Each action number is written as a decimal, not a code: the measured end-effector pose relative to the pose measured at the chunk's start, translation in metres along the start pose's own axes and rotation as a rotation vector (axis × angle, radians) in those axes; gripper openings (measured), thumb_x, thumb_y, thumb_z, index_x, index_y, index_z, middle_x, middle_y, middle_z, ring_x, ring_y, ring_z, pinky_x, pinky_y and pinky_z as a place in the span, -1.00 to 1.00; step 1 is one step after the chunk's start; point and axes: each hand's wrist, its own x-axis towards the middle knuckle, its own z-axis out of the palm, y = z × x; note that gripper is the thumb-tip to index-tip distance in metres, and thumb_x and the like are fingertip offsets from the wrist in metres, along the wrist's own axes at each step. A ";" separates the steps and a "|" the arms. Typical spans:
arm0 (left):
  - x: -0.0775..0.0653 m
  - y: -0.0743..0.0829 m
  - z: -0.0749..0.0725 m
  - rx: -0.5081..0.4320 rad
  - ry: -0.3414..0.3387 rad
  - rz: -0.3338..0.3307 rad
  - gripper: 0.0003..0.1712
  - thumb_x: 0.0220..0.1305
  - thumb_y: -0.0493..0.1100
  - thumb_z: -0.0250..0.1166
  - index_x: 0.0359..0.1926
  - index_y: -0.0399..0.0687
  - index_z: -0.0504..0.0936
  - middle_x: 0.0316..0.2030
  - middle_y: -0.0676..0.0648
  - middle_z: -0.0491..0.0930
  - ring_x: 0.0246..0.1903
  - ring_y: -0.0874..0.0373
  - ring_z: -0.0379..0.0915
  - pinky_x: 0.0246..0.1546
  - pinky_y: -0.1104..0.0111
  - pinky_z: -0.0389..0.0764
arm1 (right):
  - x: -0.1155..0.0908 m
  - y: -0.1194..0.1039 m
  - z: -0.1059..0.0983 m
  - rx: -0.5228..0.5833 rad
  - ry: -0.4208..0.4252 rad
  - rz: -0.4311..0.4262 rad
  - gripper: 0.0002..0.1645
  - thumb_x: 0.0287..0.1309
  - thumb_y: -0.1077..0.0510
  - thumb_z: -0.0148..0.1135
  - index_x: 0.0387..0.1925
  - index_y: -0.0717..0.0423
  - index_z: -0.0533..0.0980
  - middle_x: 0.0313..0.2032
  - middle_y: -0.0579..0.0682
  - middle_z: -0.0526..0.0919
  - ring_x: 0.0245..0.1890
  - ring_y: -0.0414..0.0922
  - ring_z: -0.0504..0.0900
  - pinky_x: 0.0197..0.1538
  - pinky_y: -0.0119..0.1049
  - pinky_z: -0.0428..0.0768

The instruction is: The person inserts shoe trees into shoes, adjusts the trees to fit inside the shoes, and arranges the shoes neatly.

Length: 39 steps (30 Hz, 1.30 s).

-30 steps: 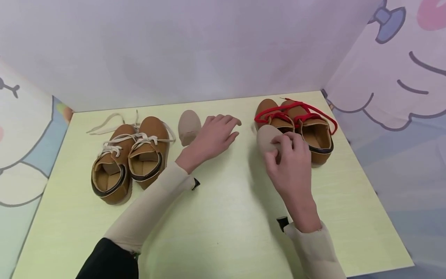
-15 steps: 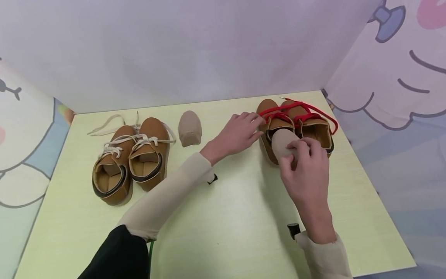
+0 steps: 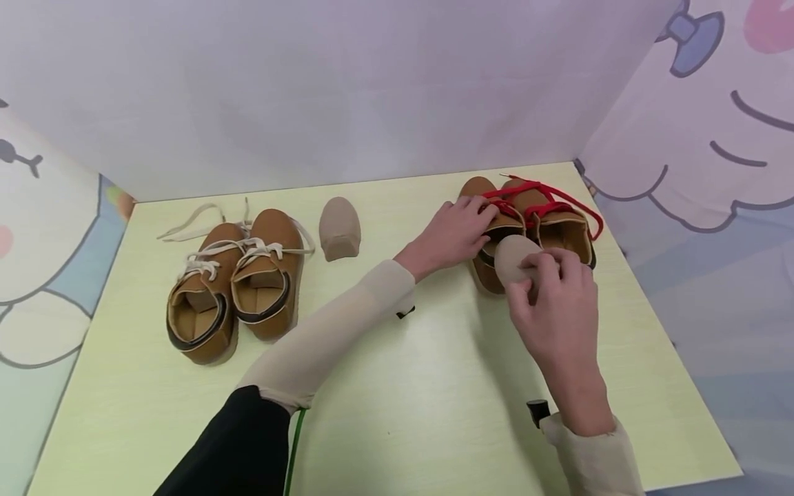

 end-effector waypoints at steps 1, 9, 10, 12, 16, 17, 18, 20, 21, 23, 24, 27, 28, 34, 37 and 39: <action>0.003 0.001 0.001 0.000 0.004 0.000 -0.42 0.60 0.10 0.01 0.52 0.13 0.28 0.48 -0.03 0.34 0.47 -0.01 0.29 0.36 0.11 0.50 | 0.000 0.001 0.000 0.000 -0.002 -0.004 -0.73 0.21 0.28 0.02 -0.22 0.36 0.60 -0.05 0.42 0.56 -0.09 0.40 0.51 -0.01 0.31 0.42; 0.014 0.005 0.001 -0.079 -0.002 0.003 -0.44 0.60 -0.03 0.01 0.53 0.07 0.28 0.45 -0.05 0.36 0.35 0.05 0.43 0.26 0.26 0.61 | 0.002 0.008 0.002 0.007 -0.047 -0.018 -0.73 0.21 0.28 0.03 -0.22 0.35 0.60 -0.06 0.41 0.57 -0.04 0.38 0.51 0.04 0.31 0.41; 0.014 0.005 0.001 -0.096 -0.008 0.001 -0.45 0.61 -0.03 0.00 0.53 0.07 0.28 0.44 -0.04 0.37 0.32 0.06 0.46 0.24 0.29 0.61 | 0.002 0.009 0.003 0.007 -0.049 -0.020 -0.73 0.20 0.28 0.02 -0.22 0.35 0.60 -0.06 0.41 0.57 -0.03 0.37 0.51 0.04 0.31 0.41; 0.014 0.005 0.001 -0.120 -0.019 -0.002 -0.45 0.63 -0.01 0.00 0.53 0.07 0.27 0.43 -0.03 0.38 0.29 0.06 0.49 0.23 0.32 0.62 | 0.003 0.010 0.003 0.008 -0.050 -0.020 -0.73 0.20 0.28 0.02 -0.21 0.35 0.60 -0.06 0.40 0.57 -0.02 0.36 0.51 0.05 0.31 0.40; 0.015 0.004 0.001 -0.150 -0.036 -0.001 -0.45 0.64 -0.01 -0.01 0.54 0.09 0.24 0.45 -0.02 0.38 0.28 0.06 0.50 0.28 0.34 0.59 | 0.007 0.011 0.004 0.009 -0.056 -0.032 -0.71 0.19 0.27 0.01 -0.20 0.35 0.60 -0.06 0.39 0.56 0.00 0.33 0.51 0.08 0.30 0.39; 0.015 0.003 0.001 -0.156 -0.036 0.001 -0.45 0.65 -0.01 -0.01 0.54 0.10 0.24 0.45 -0.02 0.39 0.28 0.06 0.50 0.29 0.35 0.58 | 0.008 0.011 0.004 0.009 -0.060 -0.035 -0.71 0.19 0.27 0.01 -0.20 0.35 0.60 -0.05 0.39 0.57 0.00 0.33 0.51 0.08 0.30 0.39; 0.016 0.003 0.001 -0.162 -0.037 0.004 -0.45 0.64 -0.01 -0.01 0.55 0.10 0.24 0.45 -0.02 0.39 0.28 0.06 0.50 0.31 0.35 0.57 | 0.009 0.011 0.004 0.007 -0.065 -0.037 -0.71 0.20 0.27 0.01 -0.19 0.35 0.60 -0.05 0.38 0.56 0.00 0.33 0.51 0.09 0.30 0.39; 0.016 0.002 0.001 -0.177 -0.037 0.011 -0.45 0.64 -0.02 0.01 0.55 0.12 0.25 0.45 -0.01 0.41 0.27 0.07 0.50 0.34 0.36 0.54 | 0.011 0.011 0.005 0.002 -0.075 -0.040 -0.71 0.20 0.27 0.01 -0.19 0.34 0.60 -0.05 0.38 0.57 -0.02 0.33 0.51 0.08 0.29 0.39; 0.016 0.001 0.001 -0.182 -0.035 0.018 -0.45 0.64 -0.02 0.02 0.55 0.12 0.26 0.44 -0.01 0.42 0.27 0.08 0.51 0.35 0.37 0.52 | 0.012 0.011 0.006 0.000 -0.080 -0.041 -0.71 0.20 0.27 0.01 -0.19 0.34 0.60 -0.05 0.38 0.56 -0.02 0.34 0.50 0.08 0.28 0.40; 0.017 0.000 0.000 -0.189 -0.024 0.036 -0.47 0.64 -0.03 0.02 0.53 0.13 0.30 0.41 0.00 0.46 0.26 0.11 0.52 0.34 0.38 0.52 | 0.014 0.012 0.008 -0.003 -0.088 -0.047 -0.72 0.20 0.28 0.01 -0.19 0.34 0.60 -0.06 0.38 0.56 -0.04 0.35 0.50 0.09 0.29 0.40; 0.017 -0.001 0.000 -0.191 -0.019 0.047 -0.48 0.64 -0.03 0.02 0.52 0.14 0.32 0.40 0.00 0.48 0.24 0.12 0.53 0.34 0.39 0.52 | 0.015 0.012 0.010 -0.005 -0.091 -0.050 -0.72 0.20 0.28 0.01 -0.19 0.34 0.60 -0.07 0.38 0.56 -0.05 0.35 0.50 0.09 0.30 0.40; 0.017 -0.002 0.000 -0.195 -0.005 0.066 -0.51 0.65 -0.03 -0.01 0.50 0.15 0.35 0.38 0.01 0.50 0.23 0.14 0.54 0.33 0.40 0.53 | 0.020 0.014 0.015 0.005 -0.100 -0.054 -0.72 0.21 0.29 0.02 -0.17 0.34 0.61 -0.08 0.38 0.57 -0.04 0.36 0.50 0.11 0.30 0.39; 0.017 -0.002 0.000 -0.198 -0.004 0.066 -0.51 0.66 -0.03 -0.02 0.50 0.16 0.36 0.38 0.01 0.50 0.23 0.14 0.54 0.33 0.41 0.52 | 0.021 0.014 0.016 0.008 -0.106 -0.052 -0.72 0.21 0.29 0.03 -0.16 0.34 0.61 -0.07 0.38 0.57 -0.03 0.36 0.50 0.12 0.30 0.39; 0.017 -0.003 0.001 -0.197 -0.016 0.062 -0.52 0.67 0.00 -0.05 0.50 0.18 0.35 0.38 0.02 0.49 0.24 0.15 0.53 0.34 0.43 0.50 | 0.032 0.015 0.026 0.009 -0.208 0.020 -0.69 0.27 0.26 0.06 -0.06 0.33 0.60 0.04 0.40 0.52 0.10 0.36 0.44 0.23 0.31 0.33; 0.017 -0.002 0.001 -0.194 -0.021 0.070 -0.53 0.65 0.01 0.01 0.47 0.16 0.36 0.35 0.03 0.52 0.22 0.17 0.52 0.30 0.45 0.52 | 0.036 0.015 0.030 0.002 -0.245 0.052 -0.68 0.29 0.24 0.06 -0.04 0.33 0.60 0.09 0.41 0.50 0.16 0.38 0.40 0.28 0.33 0.30; 0.017 -0.002 0.002 -0.198 -0.019 0.073 -0.54 0.64 0.01 0.03 0.46 0.16 0.38 0.33 0.03 0.52 0.21 0.18 0.52 0.29 0.46 0.53 | 0.038 0.016 0.032 0.000 -0.256 0.064 -0.66 0.29 0.23 0.06 -0.02 0.32 0.60 0.13 0.43 0.48 0.18 0.40 0.39 0.29 0.35 0.30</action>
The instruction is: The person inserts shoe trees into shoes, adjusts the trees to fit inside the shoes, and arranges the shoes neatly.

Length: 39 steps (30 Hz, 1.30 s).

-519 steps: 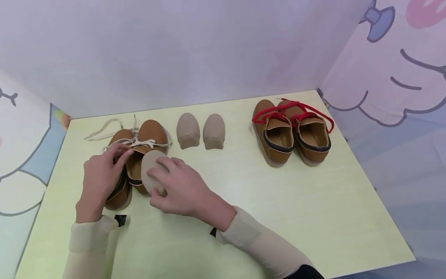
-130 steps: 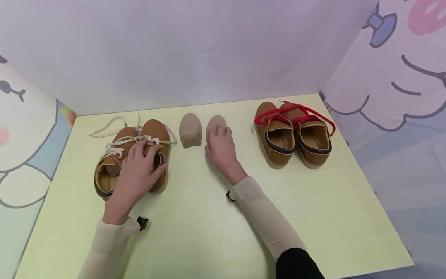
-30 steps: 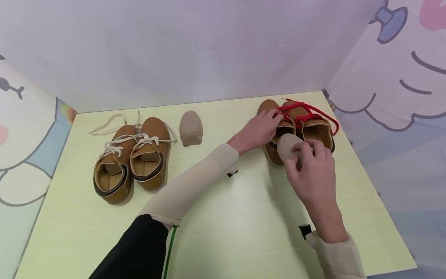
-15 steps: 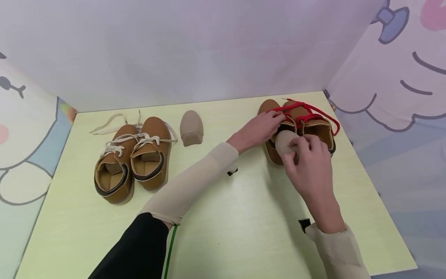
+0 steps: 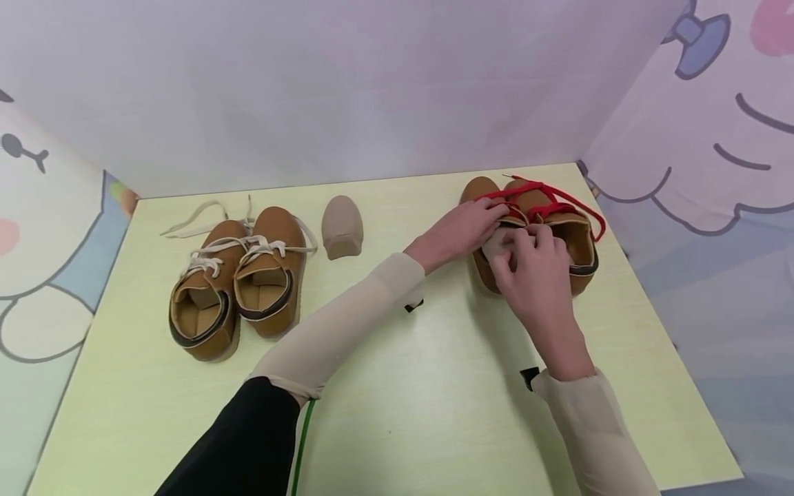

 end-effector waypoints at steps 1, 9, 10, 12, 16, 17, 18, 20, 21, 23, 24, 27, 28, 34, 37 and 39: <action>0.000 0.000 0.000 -0.003 0.000 0.000 -0.54 0.64 0.02 0.04 0.45 0.16 0.38 0.34 0.03 0.52 0.21 0.18 0.52 0.30 0.46 0.52 | 0.001 0.001 0.000 0.001 -0.003 0.004 -0.64 0.29 0.23 0.06 0.00 0.33 0.60 0.15 0.44 0.48 0.19 0.41 0.39 0.29 0.36 0.31; 0.002 -0.001 0.000 -0.029 -0.022 -0.024 -0.50 0.65 0.03 0.02 0.50 0.13 0.33 0.39 0.02 0.48 0.26 0.19 0.51 0.35 0.46 0.49 | 0.008 0.005 0.000 0.020 -0.059 0.137 -0.11 0.36 0.09 0.12 0.61 0.18 0.04 0.45 0.43 0.21 0.11 0.41 0.47 0.17 0.43 0.53; 0.002 -0.001 0.000 -0.037 -0.027 -0.032 -0.50 0.65 0.03 0.01 0.50 0.13 0.33 0.39 0.02 0.47 0.26 0.19 0.50 0.35 0.46 0.49 | 0.008 0.006 0.000 0.031 -0.067 0.156 -0.09 0.37 0.06 0.12 0.62 0.17 0.01 0.46 0.42 0.20 0.11 0.41 0.47 0.17 0.44 0.52; 0.002 -0.001 0.000 -0.054 -0.033 -0.044 -0.50 0.65 0.03 0.01 0.49 0.14 0.34 0.39 0.02 0.47 0.26 0.19 0.50 0.34 0.46 0.49 | 0.008 0.007 0.000 0.057 -0.074 0.182 -0.09 0.40 0.03 0.12 0.63 0.16 0.00 0.46 0.41 0.20 0.16 0.41 0.45 0.21 0.44 0.49; 0.000 -0.001 0.001 -0.102 -0.031 -0.061 -0.51 0.66 0.03 -0.02 0.50 0.15 0.35 0.42 0.03 0.45 0.30 0.17 0.48 0.40 0.43 0.44 | 0.008 0.012 0.001 0.103 -0.095 0.222 -0.05 0.42 -0.04 0.20 0.63 0.16 0.00 0.44 0.40 0.22 0.31 0.38 0.37 0.33 0.43 0.40; 0.000 -0.001 0.001 -0.113 -0.027 -0.060 -0.50 0.67 0.03 -0.03 0.51 0.15 0.34 0.43 0.03 0.43 0.33 0.16 0.46 0.42 0.43 0.42 | 0.008 0.013 0.001 0.113 -0.096 0.223 -0.03 0.41 -0.05 0.24 0.62 0.17 0.01 0.44 0.40 0.22 0.33 0.38 0.35 0.35 0.42 0.38; -0.002 -0.002 0.002 -0.124 -0.021 -0.059 -0.49 0.67 0.02 -0.06 0.52 0.14 0.33 0.46 0.03 0.40 0.38 0.15 0.42 0.46 0.42 0.37 | 0.009 0.014 0.001 0.121 -0.097 0.223 -0.01 0.40 -0.07 0.27 0.61 0.19 0.01 0.43 0.41 0.23 0.35 0.37 0.33 0.37 0.41 0.37; -0.005 -0.004 0.003 -0.154 -0.009 -0.051 -0.47 0.68 0.00 -0.09 0.55 0.13 0.31 0.52 0.04 0.33 0.49 0.14 0.29 0.54 0.42 0.25 | 0.009 0.016 0.001 0.132 -0.101 0.220 0.04 0.37 -0.12 0.33 0.60 0.22 0.03 0.42 0.42 0.23 0.38 0.37 0.30 0.39 0.40 0.34; -0.006 -0.005 0.004 -0.172 0.000 -0.042 -0.47 0.68 -0.01 -0.09 0.55 0.12 0.31 0.54 0.05 0.31 0.54 0.15 0.23 0.56 0.43 0.19 | 0.010 0.017 0.001 0.139 -0.101 0.217 0.06 0.35 -0.15 0.36 0.59 0.24 0.04 0.42 0.42 0.24 0.38 0.37 0.29 0.40 0.40 0.34; -0.010 -0.007 0.006 -0.221 0.019 -0.016 -0.46 0.67 -0.04 -0.09 0.56 0.11 0.31 0.56 0.06 0.27 0.59 0.17 0.11 0.59 0.44 0.11 | 0.010 0.018 0.001 0.147 -0.104 0.214 0.11 0.32 -0.21 0.38 0.58 0.27 0.06 0.42 0.42 0.24 0.40 0.38 0.28 0.41 0.39 0.32; -0.012 -0.008 0.006 -0.247 0.024 -0.003 -0.46 0.66 -0.04 -0.08 0.56 0.11 0.31 0.57 0.07 0.25 0.61 0.19 0.06 0.60 0.45 0.08 | 0.010 0.019 0.001 0.148 -0.109 0.214 0.13 0.31 -0.24 0.38 0.57 0.27 0.07 0.43 0.42 0.23 0.41 0.38 0.27 0.41 0.40 0.31; -0.017 -0.011 0.007 -0.331 0.024 0.027 -0.44 0.65 0.00 -0.01 0.56 0.12 0.31 0.59 0.05 0.21 0.62 0.20 0.00 0.59 0.44 0.08 | 0.011 0.022 0.000 0.159 -0.127 0.210 0.14 0.30 -0.29 0.37 0.57 0.29 0.09 0.46 0.42 0.22 0.45 0.39 0.24 0.42 0.41 0.28; -0.018 -0.012 0.007 -0.349 0.022 0.037 -0.43 0.64 0.01 0.02 0.57 0.12 0.30 0.60 0.04 0.19 0.63 0.20 -0.01 0.59 0.43 0.09 | 0.012 0.023 0.000 0.162 -0.134 0.209 0.14 0.30 -0.29 0.36 0.57 0.29 0.10 0.48 0.42 0.22 0.46 0.39 0.24 0.43 0.42 0.27; -0.020 -0.013 0.009 -0.351 0.014 0.055 -0.41 0.65 0.02 0.02 0.59 0.11 0.28 0.62 0.00 0.14 0.64 0.16 -0.03 0.61 0.40 0.08 | 0.017 0.027 0.001 0.164 -0.161 0.190 0.14 0.30 -0.29 0.36 0.57 0.30 0.11 0.49 0.43 0.28 0.41 0.42 0.32 0.38 0.42 0.31; -0.019 -0.013 0.010 -0.330 0.022 0.055 -0.43 0.65 -0.01 0.01 0.58 0.12 0.28 0.60 0.02 0.20 0.62 0.17 0.04 0.60 0.41 0.10 | 0.020 0.028 0.003 0.151 -0.159 0.177 0.13 0.30 -0.27 0.37 0.56 0.33 0.12 0.46 0.46 0.30 0.39 0.43 0.32 0.35 0.42 0.33; -0.019 -0.013 0.010 -0.319 0.026 0.057 -0.43 0.64 -0.01 0.01 0.57 0.12 0.28 0.58 0.03 0.23 0.60 0.17 0.07 0.59 0.41 0.12 | 0.021 0.028 0.004 0.143 -0.154 0.172 0.13 0.29 -0.25 0.38 0.55 0.34 0.13 0.45 0.48 0.29 0.40 0.45 0.28 0.35 0.43 0.32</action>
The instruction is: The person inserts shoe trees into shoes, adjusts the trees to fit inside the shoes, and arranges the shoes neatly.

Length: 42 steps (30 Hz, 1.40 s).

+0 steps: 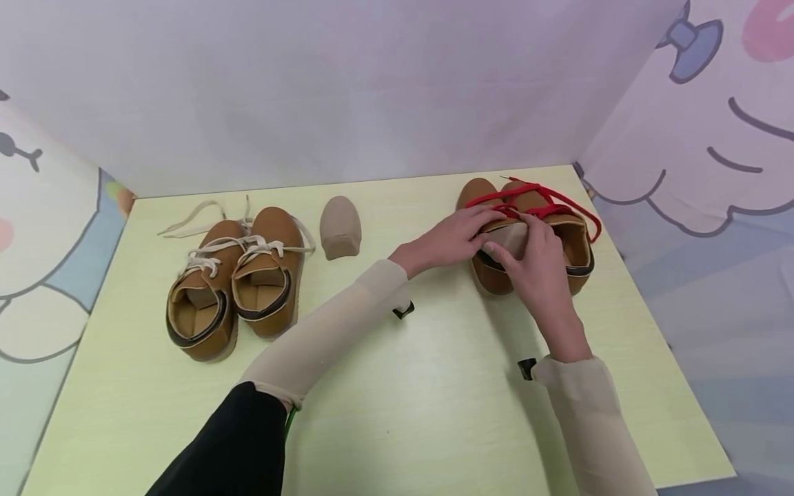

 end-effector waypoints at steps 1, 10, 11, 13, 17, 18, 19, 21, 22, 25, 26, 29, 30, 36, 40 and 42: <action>0.000 0.000 0.000 0.005 0.002 0.001 -0.43 0.64 -0.01 0.02 0.57 0.12 0.28 0.57 0.05 0.25 0.59 0.17 0.09 0.59 0.41 0.12 | 0.001 0.000 0.001 -0.003 0.002 -0.002 0.12 0.29 -0.25 0.39 0.55 0.35 0.14 0.45 0.48 0.28 0.42 0.45 0.26 0.37 0.43 0.30; 0.000 -0.002 0.001 -0.021 0.009 0.013 -0.40 0.60 -0.06 0.09 0.57 0.12 0.26 0.53 0.05 0.30 0.55 0.18 0.15 0.55 0.43 0.21 | 0.004 0.003 0.010 -0.055 0.035 0.012 0.09 0.26 -0.19 0.44 0.54 0.32 0.16 0.43 0.47 0.24 0.41 0.44 0.19 0.34 0.43 0.31; 0.000 -0.002 0.001 -0.026 0.009 0.015 -0.39 0.59 -0.07 0.10 0.57 0.13 0.26 0.53 0.05 0.29 0.56 0.19 0.14 0.54 0.44 0.20 | 0.005 0.003 0.011 -0.059 0.041 0.012 0.09 0.26 -0.18 0.45 0.53 0.32 0.16 0.42 0.47 0.24 0.41 0.44 0.19 0.35 0.43 0.30; -0.001 -0.003 0.003 -0.029 0.016 0.021 -0.38 0.58 -0.09 0.11 0.58 0.13 0.25 0.53 0.06 0.29 0.56 0.19 0.13 0.54 0.45 0.20 | 0.005 0.004 0.012 -0.066 0.046 0.012 0.09 0.25 -0.18 0.45 0.53 0.31 0.16 0.42 0.47 0.23 0.40 0.43 0.19 0.34 0.43 0.31; -0.003 -0.005 0.007 -0.038 0.054 0.008 -0.36 0.57 -0.09 0.13 0.58 0.10 0.25 0.56 0.03 0.25 0.59 0.17 0.07 0.57 0.45 0.14 | 0.003 0.007 0.011 -0.051 0.037 -0.017 0.09 0.27 -0.20 0.43 0.53 0.31 0.16 0.42 0.47 0.22 0.40 0.45 0.19 0.32 0.44 0.31; -0.004 -0.005 0.009 -0.042 0.068 -0.004 -0.36 0.57 -0.08 0.14 0.58 0.09 0.24 0.56 0.01 0.23 0.59 0.15 0.07 0.57 0.43 0.14 | 0.003 0.008 0.010 -0.044 0.031 -0.029 0.07 0.28 -0.18 0.42 0.53 0.31 0.16 0.43 0.47 0.22 0.41 0.45 0.19 0.33 0.45 0.30; -0.005 -0.004 0.011 -0.055 0.078 -0.027 -0.34 0.57 -0.06 0.15 0.59 0.08 0.22 0.57 -0.01 0.21 0.59 0.13 0.06 0.58 0.41 0.15 | 0.002 0.009 0.008 -0.035 0.024 -0.043 0.05 0.30 -0.16 0.42 0.54 0.31 0.16 0.43 0.48 0.22 0.42 0.45 0.19 0.35 0.46 0.29; -0.009 -0.003 0.016 -0.106 0.101 -0.093 -0.30 0.57 -0.01 0.16 0.60 0.09 0.17 0.58 -0.04 0.17 0.59 0.09 0.07 0.58 0.34 0.19 | 0.001 0.012 0.004 -0.019 0.002 -0.071 -0.01 0.34 -0.08 0.40 0.55 0.29 0.16 0.44 0.47 0.23 0.44 0.46 0.17 0.37 0.48 0.26; -0.010 -0.002 0.018 -0.136 0.113 -0.129 -0.28 0.57 0.02 0.17 0.61 0.11 0.15 0.58 -0.05 0.15 0.58 0.07 0.08 0.58 0.31 0.21 | 0.000 0.013 0.002 -0.012 -0.010 -0.084 -0.03 0.35 -0.04 0.39 0.55 0.28 0.15 0.45 0.47 0.23 0.45 0.46 0.16 0.38 0.49 0.25; -0.013 0.001 0.025 -0.242 0.159 -0.208 -0.24 0.55 0.03 0.20 0.62 0.16 0.10 0.58 -0.08 0.14 0.57 0.05 0.10 0.56 0.22 0.26 | -0.002 0.015 -0.003 0.006 -0.058 -0.112 -0.04 0.37 0.07 0.37 0.59 0.23 0.10 0.49 0.44 0.20 0.50 0.43 0.13 0.40 0.52 0.22; -0.014 0.002 0.027 -0.271 0.178 -0.220 -0.24 0.55 0.02 0.21 0.62 0.17 0.11 0.57 -0.08 0.15 0.57 0.04 0.11 0.56 0.20 0.26 | -0.002 0.016 -0.004 0.013 -0.071 -0.118 -0.03 0.37 0.09 0.37 0.61 0.21 0.08 0.51 0.42 0.18 0.51 0.42 0.12 0.40 0.52 0.22; -0.014 0.005 0.030 -0.326 0.210 -0.245 -0.25 0.54 -0.05 0.21 0.61 0.16 0.12 0.57 -0.09 0.14 0.58 0.04 0.08 0.57 0.18 0.23 | -0.002 0.018 -0.004 0.029 -0.092 -0.130 0.02 0.36 0.11 0.38 0.64 0.15 0.03 0.54 0.39 0.15 0.54 0.39 0.11 0.43 0.49 0.20; -0.014 0.006 0.030 -0.335 0.214 -0.253 -0.25 0.54 -0.07 0.21 0.61 0.17 0.12 0.57 -0.08 0.14 0.58 0.05 0.08 0.58 0.18 0.22 | -0.002 0.018 -0.003 0.031 -0.091 -0.132 0.03 0.36 0.12 0.38 0.64 0.15 0.02 0.55 0.39 0.15 0.55 0.38 0.11 0.44 0.48 0.19; -0.014 0.011 0.030 -0.365 0.211 -0.288 -0.26 0.51 -0.17 0.18 0.60 0.18 0.14 0.57 -0.08 0.13 0.57 0.05 0.09 0.57 0.16 0.23 | -0.002 0.016 0.002 0.015 -0.050 -0.132 0.01 0.33 0.16 0.40 0.63 0.14 0.06 0.53 0.38 0.18 0.54 0.37 0.13 0.44 0.47 0.21; -0.015 0.011 0.030 -0.371 0.210 -0.290 -0.25 0.48 -0.20 0.17 0.59 0.19 0.16 0.56 -0.07 0.14 0.55 0.05 0.11 0.55 0.16 0.27 | -0.002 0.013 0.004 -0.013 -0.029 -0.108 0.01 0.30 0.15 0.41 0.62 0.11 0.09 0.52 0.39 0.18 0.52 0.39 0.14 0.38 0.50 0.28; -0.015 0.011 0.030 -0.366 0.213 -0.282 -0.25 0.46 -0.20 0.16 0.59 0.19 0.16 0.56 -0.08 0.14 0.54 0.05 0.12 0.54 0.16 0.28 | -0.001 0.011 0.005 -0.032 -0.023 -0.094 0.01 0.29 0.15 0.43 0.62 0.10 0.11 0.51 0.40 0.17 0.51 0.41 0.16 0.36 0.52 0.30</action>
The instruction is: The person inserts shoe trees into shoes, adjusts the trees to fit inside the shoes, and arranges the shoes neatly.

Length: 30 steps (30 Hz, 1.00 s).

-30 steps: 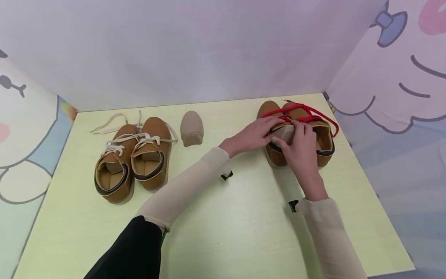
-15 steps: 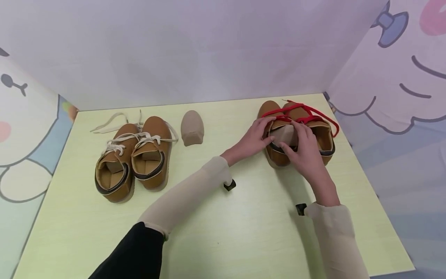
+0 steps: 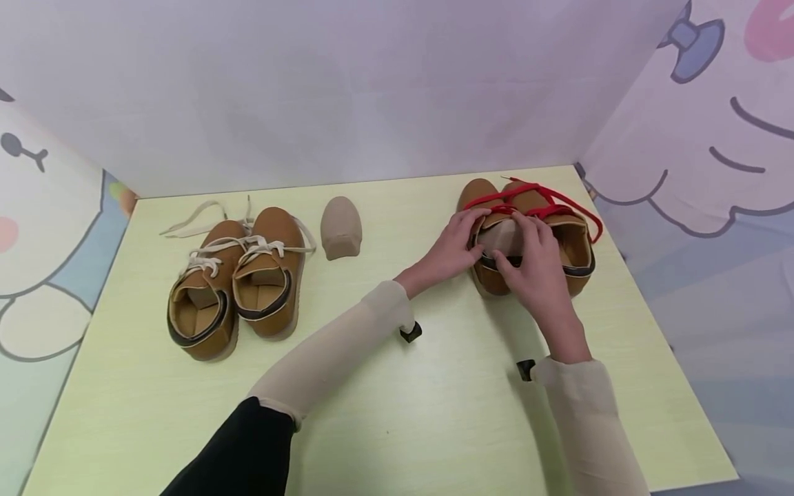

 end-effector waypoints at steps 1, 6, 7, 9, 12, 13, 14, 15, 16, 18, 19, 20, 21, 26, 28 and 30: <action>0.000 0.000 0.000 0.002 0.000 0.004 -0.25 0.46 -0.19 0.17 0.59 0.19 0.16 0.56 -0.07 0.14 0.54 0.05 0.12 0.54 0.17 0.29 | 0.000 -0.001 0.000 -0.008 0.000 0.007 0.01 0.28 0.15 0.43 0.61 0.10 0.11 0.51 0.41 0.17 0.51 0.41 0.16 0.35 0.52 0.31; 0.000 -0.004 0.000 0.018 0.007 0.034 -0.25 0.48 -0.13 0.20 0.60 0.21 0.15 0.56 -0.06 0.16 0.53 0.05 0.14 0.52 0.16 0.33 | 0.002 -0.001 0.000 -0.025 -0.001 0.021 -0.01 0.27 0.13 0.45 0.59 0.13 0.14 0.51 0.42 0.16 0.50 0.42 0.17 0.35 0.51 0.32; 0.000 -0.005 0.000 0.025 0.008 0.040 -0.24 0.49 -0.11 0.21 0.60 0.22 0.15 0.56 -0.06 0.16 0.53 0.04 0.15 0.51 0.16 0.34 | 0.001 0.000 0.000 -0.021 0.000 0.021 -0.01 0.28 0.12 0.45 0.59 0.13 0.15 0.51 0.41 0.16 0.50 0.41 0.17 0.35 0.51 0.32; -0.001 -0.006 -0.001 0.054 0.011 0.058 -0.24 0.50 -0.06 0.23 0.61 0.23 0.14 0.56 -0.06 0.16 0.53 0.03 0.16 0.51 0.15 0.35 | 0.001 0.002 0.000 -0.013 0.004 0.015 -0.03 0.29 0.10 0.45 0.58 0.14 0.17 0.51 0.40 0.17 0.50 0.40 0.18 0.37 0.50 0.31; -0.002 -0.008 -0.002 0.105 0.016 0.099 -0.23 0.51 0.00 0.24 0.61 0.21 0.15 0.57 -0.06 0.16 0.53 0.02 0.16 0.51 0.17 0.36 | -0.001 0.004 0.000 -0.003 0.013 0.002 -0.05 0.30 0.08 0.44 0.58 0.17 0.19 0.51 0.40 0.20 0.50 0.39 0.20 0.39 0.48 0.30; -0.002 -0.008 -0.002 0.120 0.017 0.114 -0.23 0.51 0.02 0.25 0.62 0.20 0.15 0.57 -0.05 0.16 0.53 0.02 0.16 0.51 0.18 0.36 | -0.001 0.005 -0.001 -0.001 0.017 -0.003 -0.05 0.30 0.08 0.44 0.57 0.17 0.19 0.50 0.40 0.21 0.50 0.39 0.20 0.40 0.47 0.29; -0.003 -0.009 -0.002 0.132 0.019 0.128 -0.22 0.52 0.05 0.25 0.62 0.19 0.15 0.58 -0.05 0.15 0.53 0.03 0.16 0.51 0.19 0.35 | -0.001 0.005 -0.001 0.000 0.021 -0.006 -0.05 0.30 0.08 0.44 0.57 0.18 0.20 0.49 0.40 0.22 0.49 0.39 0.21 0.40 0.46 0.29; -0.003 -0.009 -0.002 0.139 0.020 0.140 -0.22 0.51 0.07 0.25 0.62 0.18 0.15 0.58 -0.04 0.15 0.53 0.03 0.16 0.51 0.19 0.35 | -0.001 0.005 -0.001 0.002 0.025 -0.010 -0.06 0.29 0.08 0.45 0.56 0.19 0.21 0.49 0.40 0.24 0.49 0.38 0.22 0.40 0.46 0.30; -0.003 -0.010 -0.002 0.140 0.020 0.149 -0.21 0.51 0.09 0.25 0.62 0.18 0.14 0.58 -0.04 0.14 0.54 0.03 0.16 0.52 0.19 0.35 | -0.001 0.005 -0.001 0.002 0.029 -0.013 -0.07 0.29 0.09 0.45 0.55 0.19 0.22 0.48 0.40 0.25 0.48 0.38 0.22 0.40 0.45 0.30; -0.003 -0.011 -0.002 0.140 0.020 0.158 -0.20 0.51 0.11 0.24 0.62 0.18 0.13 0.59 -0.04 0.13 0.54 0.03 0.16 0.52 0.19 0.34 | -0.001 0.004 -0.001 0.003 0.036 -0.018 -0.10 0.28 0.11 0.46 0.52 0.22 0.26 0.46 0.40 0.27 0.48 0.38 0.23 0.41 0.44 0.30; -0.003 -0.011 -0.002 0.142 0.020 0.159 -0.20 0.51 0.12 0.24 0.63 0.18 0.13 0.59 -0.04 0.13 0.54 0.03 0.15 0.52 0.19 0.34 | -0.001 0.004 -0.001 0.003 0.040 -0.017 -0.12 0.27 0.12 0.47 0.51 0.23 0.29 0.46 0.40 0.28 0.48 0.38 0.23 0.41 0.44 0.30; -0.003 -0.011 -0.002 0.143 0.021 0.159 -0.20 0.52 0.12 0.23 0.63 0.18 0.13 0.59 -0.04 0.13 0.54 0.03 0.15 0.52 0.19 0.33 | -0.001 0.004 0.000 0.003 0.045 -0.019 -0.14 0.26 0.13 0.48 0.48 0.24 0.31 0.45 0.41 0.29 0.48 0.37 0.24 0.41 0.43 0.31; -0.003 -0.011 -0.002 0.145 0.021 0.160 -0.20 0.52 0.12 0.23 0.62 0.18 0.13 0.59 -0.04 0.13 0.54 0.03 0.15 0.52 0.19 0.33 | -0.001 0.004 0.000 0.004 0.049 -0.020 -0.16 0.25 0.14 0.48 0.46 0.25 0.34 0.44 0.41 0.31 0.47 0.37 0.25 0.41 0.42 0.31; -0.003 -0.011 -0.002 0.148 0.018 0.154 -0.21 0.51 0.10 0.25 0.61 0.17 0.15 0.57 -0.06 0.15 0.53 0.03 0.17 0.51 0.18 0.36 | -0.001 0.004 0.001 0.009 0.060 -0.012 -0.24 0.23 0.17 0.50 0.40 0.28 0.42 0.41 0.40 0.35 0.47 0.36 0.27 0.42 0.40 0.33; -0.003 -0.010 -0.002 0.152 0.014 0.149 -0.21 0.50 0.10 0.26 0.61 0.17 0.16 0.57 -0.06 0.16 0.52 0.02 0.19 0.50 0.17 0.38 | -0.001 0.004 0.001 0.011 0.055 -0.003 -0.26 0.25 0.16 0.48 0.39 0.28 0.43 0.43 0.39 0.34 0.48 0.36 0.27 0.42 0.40 0.33; -0.003 -0.010 -0.003 0.160 0.012 0.144 -0.21 0.50 0.10 0.26 0.60 0.17 0.16 0.56 -0.07 0.16 0.51 0.02 0.20 0.48 0.16 0.40 | -0.002 0.004 0.000 0.009 0.050 0.006 -0.29 0.27 0.16 0.47 0.37 0.28 0.45 0.45 0.39 0.32 0.49 0.36 0.26 0.41 0.41 0.33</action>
